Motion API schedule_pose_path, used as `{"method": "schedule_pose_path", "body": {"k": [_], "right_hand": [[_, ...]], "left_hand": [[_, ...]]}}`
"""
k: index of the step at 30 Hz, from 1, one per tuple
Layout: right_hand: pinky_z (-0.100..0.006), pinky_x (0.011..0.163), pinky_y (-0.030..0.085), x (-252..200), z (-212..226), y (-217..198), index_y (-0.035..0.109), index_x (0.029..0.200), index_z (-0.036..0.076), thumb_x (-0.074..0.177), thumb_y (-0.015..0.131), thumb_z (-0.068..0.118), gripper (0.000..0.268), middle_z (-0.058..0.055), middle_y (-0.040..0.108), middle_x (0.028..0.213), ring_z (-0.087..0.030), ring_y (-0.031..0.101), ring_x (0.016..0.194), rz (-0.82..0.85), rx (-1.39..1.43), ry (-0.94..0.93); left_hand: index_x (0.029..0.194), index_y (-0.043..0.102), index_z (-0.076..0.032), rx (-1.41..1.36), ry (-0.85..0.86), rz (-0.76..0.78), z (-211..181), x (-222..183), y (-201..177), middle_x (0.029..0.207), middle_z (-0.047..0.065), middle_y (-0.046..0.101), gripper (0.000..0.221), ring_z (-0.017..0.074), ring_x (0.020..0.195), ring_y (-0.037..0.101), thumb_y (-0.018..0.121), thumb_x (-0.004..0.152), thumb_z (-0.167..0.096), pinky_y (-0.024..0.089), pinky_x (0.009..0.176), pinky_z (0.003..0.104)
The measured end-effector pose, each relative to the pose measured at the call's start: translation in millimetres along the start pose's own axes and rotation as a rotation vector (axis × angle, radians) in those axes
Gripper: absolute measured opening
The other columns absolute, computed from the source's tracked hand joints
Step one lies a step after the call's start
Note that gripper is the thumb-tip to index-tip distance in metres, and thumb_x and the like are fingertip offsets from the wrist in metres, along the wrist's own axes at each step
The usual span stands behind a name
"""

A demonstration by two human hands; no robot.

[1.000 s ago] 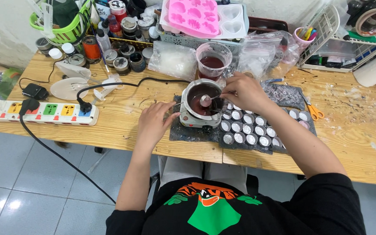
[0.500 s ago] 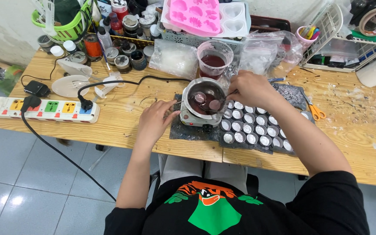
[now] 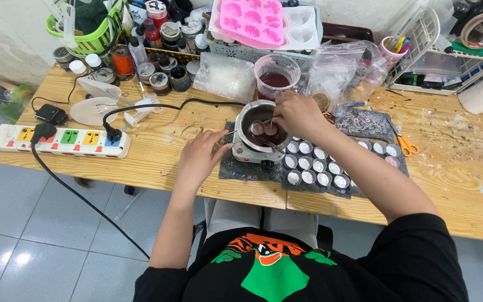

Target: Stirring and pouring melted dark red wax from a small heater pot into round metal containers.

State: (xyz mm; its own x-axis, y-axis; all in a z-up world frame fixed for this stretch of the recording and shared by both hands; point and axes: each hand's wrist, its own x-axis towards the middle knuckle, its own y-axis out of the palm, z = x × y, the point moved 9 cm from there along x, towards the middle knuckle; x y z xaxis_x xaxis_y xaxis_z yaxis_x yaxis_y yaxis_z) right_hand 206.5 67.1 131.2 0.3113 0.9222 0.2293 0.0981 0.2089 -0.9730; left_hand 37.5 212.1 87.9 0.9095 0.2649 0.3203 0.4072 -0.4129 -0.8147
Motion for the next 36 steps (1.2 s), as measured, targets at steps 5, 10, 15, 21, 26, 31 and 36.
{"method": "schedule_pose_path", "body": {"k": [5,10,15,21,26,31,36], "right_hand": [[-0.038,0.070,0.054,-35,14,-40,0.076,0.083,0.008,0.085,0.077,0.021,0.013,-0.001,0.065,0.083,-0.024,0.063,0.090,-0.163,0.039,-0.081],[-0.035,0.064,0.051,-85,14,-47,0.077,0.088,0.008,0.087,0.080,0.017,0.009,0.000,0.061,0.079,-0.022,0.059,0.080,-0.339,0.003,-0.110],[-0.035,0.065,0.050,-123,9,-57,0.078,0.096,0.006,0.085,0.083,0.009,0.012,-0.002,0.064,0.085,-0.022,0.058,0.079,-0.546,0.097,0.007],[-0.034,0.062,0.045,-143,-3,-47,0.078,0.097,0.003,0.085,0.085,0.002,0.014,-0.005,0.065,0.083,-0.023,0.056,0.074,-0.643,0.182,0.091],[-0.036,0.065,0.045,-140,-3,-43,0.076,0.097,0.002,0.086,0.084,0.001,0.013,-0.007,0.065,0.083,-0.025,0.056,0.075,-0.654,0.246,0.147],[-0.038,0.067,0.045,-139,-9,-33,0.076,0.098,0.000,0.086,0.082,-0.001,0.013,-0.009,0.065,0.084,-0.027,0.056,0.076,-0.662,0.337,0.197],[-0.038,0.070,0.046,-138,-8,-34,0.075,0.101,-0.001,0.087,0.079,-0.002,0.014,-0.011,0.062,0.083,-0.028,0.057,0.078,-0.645,0.385,0.193]], "left_hand": [[0.127,0.070,-0.015,-0.028,-0.001,0.003,-1,-1,-1,0.099,0.002,0.071,0.044,0.0212,0.091,0.068,0.068,0.093,-0.043,0.052,0.081,0.039],[0.127,0.070,-0.014,-0.055,-0.011,-0.017,0,-2,-1,0.101,0.003,0.071,0.042,0.0222,0.094,0.068,0.070,0.094,-0.040,0.053,0.081,0.039],[0.131,0.069,-0.016,-0.021,-0.006,-0.004,5,-3,7,0.101,0.002,0.072,0.045,0.0202,0.094,0.068,0.070,0.091,-0.036,0.054,0.084,0.038],[0.132,0.070,-0.017,-0.013,-0.038,0.007,2,-4,4,0.100,0.002,0.072,0.045,0.0200,0.092,0.068,0.069,0.093,-0.039,0.054,0.082,0.038],[0.132,0.070,-0.018,-0.013,-0.056,0.014,0,-4,4,0.099,0.001,0.072,0.045,0.0187,0.090,0.068,0.069,0.092,-0.039,0.054,0.083,0.038],[0.132,0.070,-0.018,-0.009,-0.071,0.023,2,-4,4,0.099,0.001,0.072,0.045,0.0185,0.089,0.068,0.068,0.093,-0.040,0.054,0.084,0.038],[0.131,0.070,-0.017,-0.011,-0.062,0.015,0,-5,3,0.100,0.001,0.072,0.045,0.0195,0.092,0.068,0.068,0.093,-0.040,0.054,0.084,0.039]]}}
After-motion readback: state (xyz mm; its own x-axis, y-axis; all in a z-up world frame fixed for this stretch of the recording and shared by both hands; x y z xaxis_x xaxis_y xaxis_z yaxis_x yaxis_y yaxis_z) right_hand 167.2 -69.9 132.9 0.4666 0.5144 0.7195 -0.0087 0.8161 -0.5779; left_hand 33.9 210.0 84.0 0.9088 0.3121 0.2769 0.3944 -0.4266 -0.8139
